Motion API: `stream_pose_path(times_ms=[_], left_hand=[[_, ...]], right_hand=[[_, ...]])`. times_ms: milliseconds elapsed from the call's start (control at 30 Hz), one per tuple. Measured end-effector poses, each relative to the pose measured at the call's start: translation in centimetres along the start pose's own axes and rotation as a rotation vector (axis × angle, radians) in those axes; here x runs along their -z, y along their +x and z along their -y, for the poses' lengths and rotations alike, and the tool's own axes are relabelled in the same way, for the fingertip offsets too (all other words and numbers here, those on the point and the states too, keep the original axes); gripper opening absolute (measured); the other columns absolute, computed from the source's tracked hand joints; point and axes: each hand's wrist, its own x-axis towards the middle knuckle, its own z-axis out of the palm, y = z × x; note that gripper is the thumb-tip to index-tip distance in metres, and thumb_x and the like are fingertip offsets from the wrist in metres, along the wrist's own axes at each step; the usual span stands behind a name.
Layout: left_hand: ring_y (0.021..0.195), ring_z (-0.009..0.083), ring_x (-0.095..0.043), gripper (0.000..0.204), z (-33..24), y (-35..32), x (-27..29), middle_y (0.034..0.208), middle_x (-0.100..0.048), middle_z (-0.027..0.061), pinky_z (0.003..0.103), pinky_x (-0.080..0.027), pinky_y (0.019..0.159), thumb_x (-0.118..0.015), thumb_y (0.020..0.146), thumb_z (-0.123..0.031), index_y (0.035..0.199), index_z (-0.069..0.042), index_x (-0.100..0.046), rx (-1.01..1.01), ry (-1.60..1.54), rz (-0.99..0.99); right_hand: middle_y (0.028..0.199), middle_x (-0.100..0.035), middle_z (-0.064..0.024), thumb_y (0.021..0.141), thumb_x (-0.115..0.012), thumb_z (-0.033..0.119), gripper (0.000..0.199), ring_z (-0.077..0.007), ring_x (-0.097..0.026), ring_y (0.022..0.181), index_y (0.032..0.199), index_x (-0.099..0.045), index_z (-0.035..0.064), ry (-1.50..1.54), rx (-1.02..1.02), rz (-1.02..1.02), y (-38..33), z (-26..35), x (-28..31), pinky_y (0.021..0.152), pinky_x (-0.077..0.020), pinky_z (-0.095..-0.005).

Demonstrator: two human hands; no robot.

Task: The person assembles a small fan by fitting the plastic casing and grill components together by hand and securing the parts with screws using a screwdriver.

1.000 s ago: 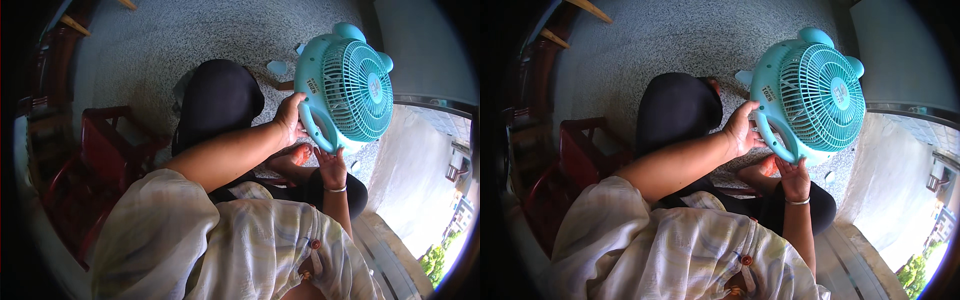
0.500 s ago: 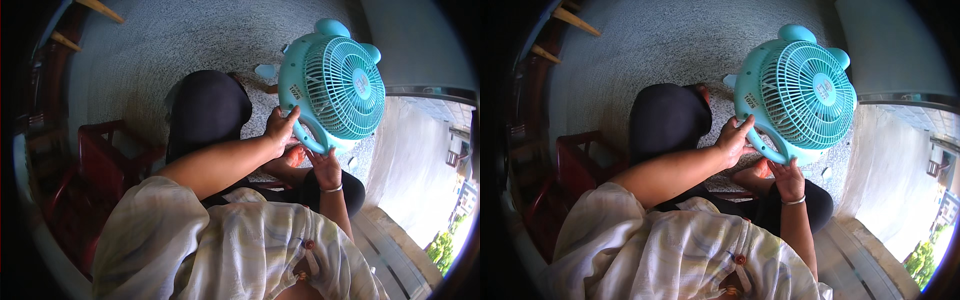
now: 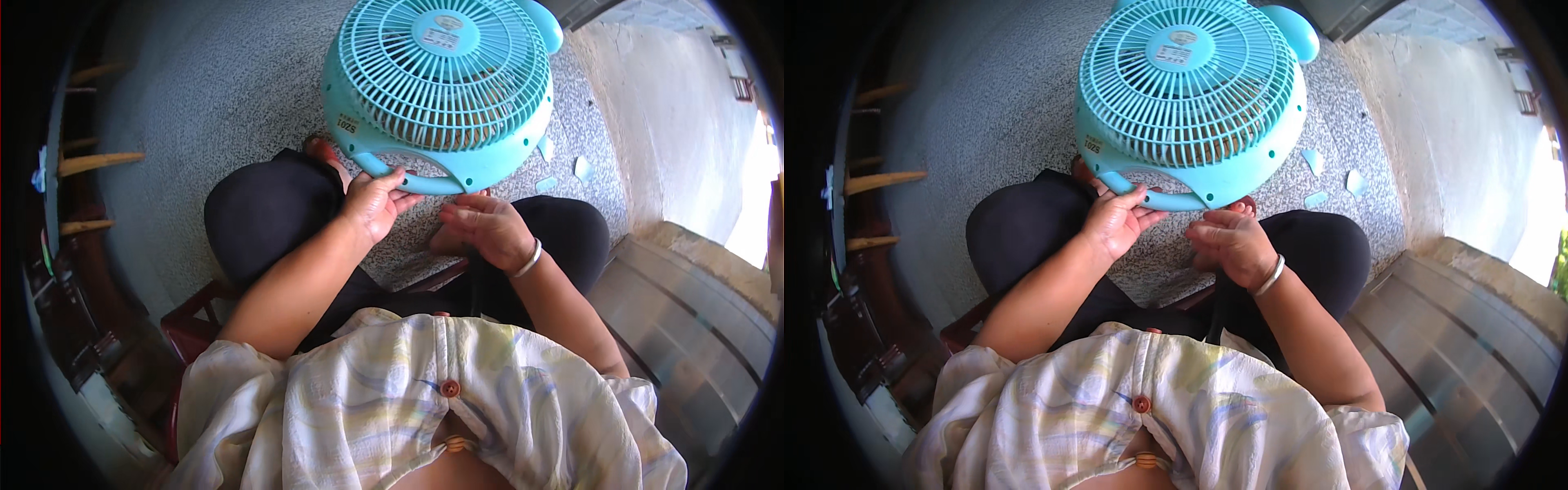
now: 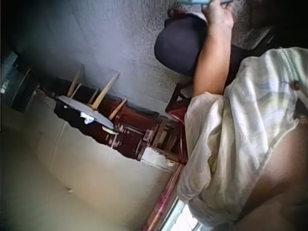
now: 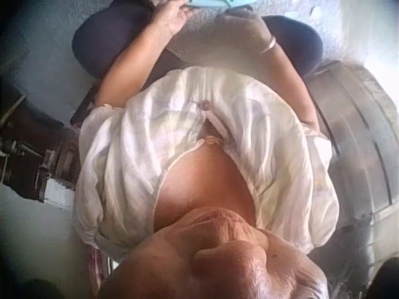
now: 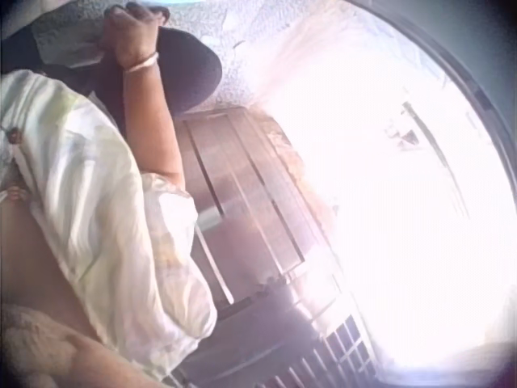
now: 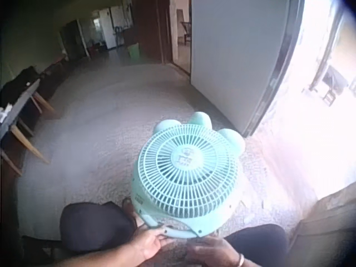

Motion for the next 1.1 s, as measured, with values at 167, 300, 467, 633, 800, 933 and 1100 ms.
stream_pose_path(times_ms=[167, 300, 467, 633, 800, 933, 1100], left_hand=[[0.101, 0.0278, -0.055, 0.024, -0.9, -0.4, 0.9, 0.106, -0.052, 0.0112, 0.046, -0.048, 0.087, -0.051, 0.088, -0.007, 0.110, -0.007, -0.043, -0.009, 0.065, -0.049], [0.102, 0.0267, -0.055, 0.023, -1.0, -0.7, 0.6, 0.107, -0.052, 0.0094, 0.046, -0.047, 0.088, -0.051, 0.088, -0.008, 0.109, -0.007, -0.044, 0.005, 0.124, -0.077], [0.106, 0.0253, -0.052, 0.025, -1.2, -0.8, 0.2, 0.111, -0.051, 0.0063, 0.047, -0.044, 0.092, -0.051, 0.088, -0.007, 0.111, -0.009, -0.044, -0.016, 0.182, -0.095], [0.113, 0.0282, -0.048, 0.033, -0.9, 0.1, 0.5, 0.117, -0.049, 0.0110, 0.050, -0.039, 0.096, -0.048, 0.089, -0.008, 0.121, -0.007, -0.041, -0.020, 0.195, -0.008], [0.117, 0.0303, -0.046, 0.037, -3.2, -2.2, 2.2, 0.123, -0.046, 0.0163, 0.045, -0.043, 0.095, -0.044, 0.091, -0.008, 0.126, -0.001, -0.034, -0.084, 0.284, -0.149], [0.114, 0.0299, -0.048, 0.031, -3.0, -1.5, 1.5, 0.120, -0.047, 0.0194, 0.044, -0.045, 0.093, -0.046, 0.091, -0.009, 0.120, -0.001, -0.038, -0.012, 0.311, -0.181], [0.112, 0.0280, -0.051, 0.032, -3.3, -1.0, 2.3, 0.119, -0.050, 0.0157, 0.043, -0.046, 0.092, -0.046, 0.091, -0.011, 0.121, -0.002, -0.040, 0.029, 0.385, -0.136]], right_hand=[[0.109, -0.057, -0.0183, 0.083, -0.057, 0.006, 0.029, -0.0210, -0.061, 0.088, 0.109, -0.050, -0.0062, -0.097, 0.128, 0.190, -7.9, 4.0, 0.9, 0.072, -0.0518, -0.0310], [0.084, -0.058, -0.0087, 0.086, -0.052, 0.004, 0.024, -0.0125, -0.054, 0.063, 0.109, -0.050, -0.0036, 0.017, 0.849, 0.000, -12.3, 7.9, 8.2, 0.057, -0.0492, -0.0235], [0.070, -0.054, -0.0021, 0.085, -0.057, 0.007, 0.013, -0.0073, -0.043, 0.051, 0.096, -0.058, -0.0001, -0.016, 0.803, -0.673, -8.7, 6.1, 20.0, 0.047, -0.0376, -0.0170], [0.074, -0.065, -0.0060, 0.076, -0.063, 0.008, 0.012, -0.0105, -0.058, 0.067, 0.086, -0.067, 0.0016, -0.575, 0.592, -0.857, -1.0, -4.7, 34.6, 0.063, -0.0477, -0.0252], [0.074, -0.067, -0.0100, 0.068, -0.067, 0.020, 0.015, -0.0186, -0.065, 0.068, 0.078, -0.070, 0.0088, -0.661, 0.167, -1.113, 6.3, -8.7, 32.3, 0.067, -0.0506, -0.0306], [0.073, -0.067, -0.0081, 0.069, -0.067, 0.020, 0.013, -0.0193, -0.065, 0.071, 0.078, -0.070, 0.0111, -0.575, 0.085, -1.287, 5.5, -9.2, 36.0, 0.068, -0.0502, -0.0313], [0.069, -0.066, -0.0048, 0.072, -0.066, 0.015, 0.012, -0.0134, -0.062, 0.057, 0.081, -0.069, 0.0069, -0.536, 0.201, -1.326, 7.1, -10.0, 40.5, 0.053, -0.0494, -0.0273]])
